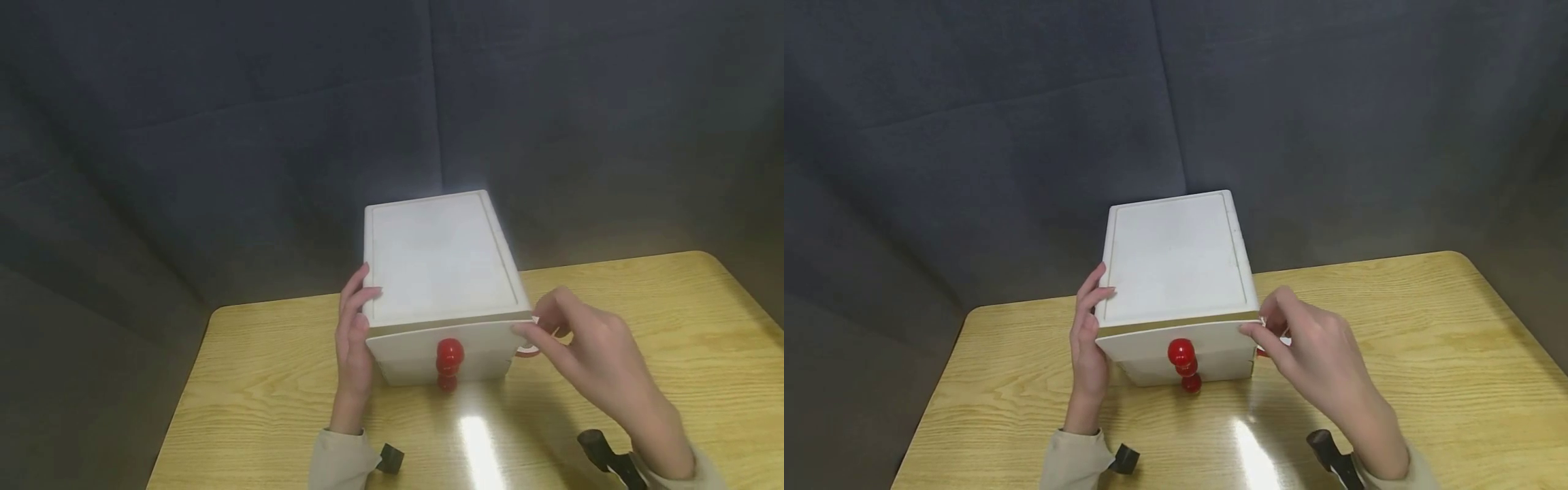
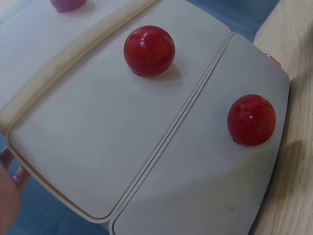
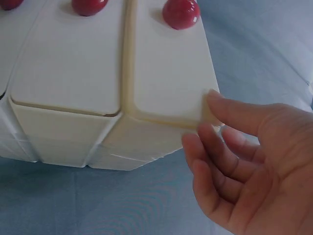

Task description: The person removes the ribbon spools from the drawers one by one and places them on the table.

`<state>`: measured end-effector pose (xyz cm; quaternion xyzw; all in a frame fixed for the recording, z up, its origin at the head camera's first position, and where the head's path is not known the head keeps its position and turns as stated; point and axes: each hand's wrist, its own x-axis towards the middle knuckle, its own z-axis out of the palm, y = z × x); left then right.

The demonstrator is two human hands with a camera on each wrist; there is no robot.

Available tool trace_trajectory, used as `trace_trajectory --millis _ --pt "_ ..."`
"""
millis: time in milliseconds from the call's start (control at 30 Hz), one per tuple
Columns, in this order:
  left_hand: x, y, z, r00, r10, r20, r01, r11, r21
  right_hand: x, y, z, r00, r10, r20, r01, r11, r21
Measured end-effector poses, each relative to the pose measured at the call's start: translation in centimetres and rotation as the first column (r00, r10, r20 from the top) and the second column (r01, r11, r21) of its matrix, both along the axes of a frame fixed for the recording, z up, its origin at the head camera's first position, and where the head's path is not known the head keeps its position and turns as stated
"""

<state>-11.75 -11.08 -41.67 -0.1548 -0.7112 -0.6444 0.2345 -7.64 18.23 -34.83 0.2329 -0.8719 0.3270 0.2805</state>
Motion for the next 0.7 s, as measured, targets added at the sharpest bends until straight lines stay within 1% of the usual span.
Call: trace_trajectory --millis 133,233,367,500,700 --pt "-0.02 0.02 -0.03 1.000 0.003 0.010 -0.003 1.000 0.002 -0.26 -0.03 -0.13 0.998 -0.054 0.013 0.054 0.998 -0.013" --pt "0.03 -0.01 0.00 1.000 0.002 0.014 -0.002 1.000 0.007 -0.40 -0.10 -0.15 0.997 -0.070 0.026 0.070 0.997 -0.031" --pt "0.06 -0.10 0.03 1.000 -0.001 0.020 0.001 1.000 0.010 -0.50 -0.24 -0.25 0.993 -0.089 0.081 0.093 0.994 -0.051" --pt "0.10 -0.21 0.03 1.000 0.001 0.027 -0.001 1.000 0.009 -0.67 -0.35 -0.37 0.988 -0.092 0.128 0.100 0.993 -0.057" --pt "0.19 -0.30 0.08 1.000 0.002 0.028 -0.002 1.000 0.005 -0.83 -0.46 -0.28 0.983 -0.083 0.162 0.092 0.995 -0.048"
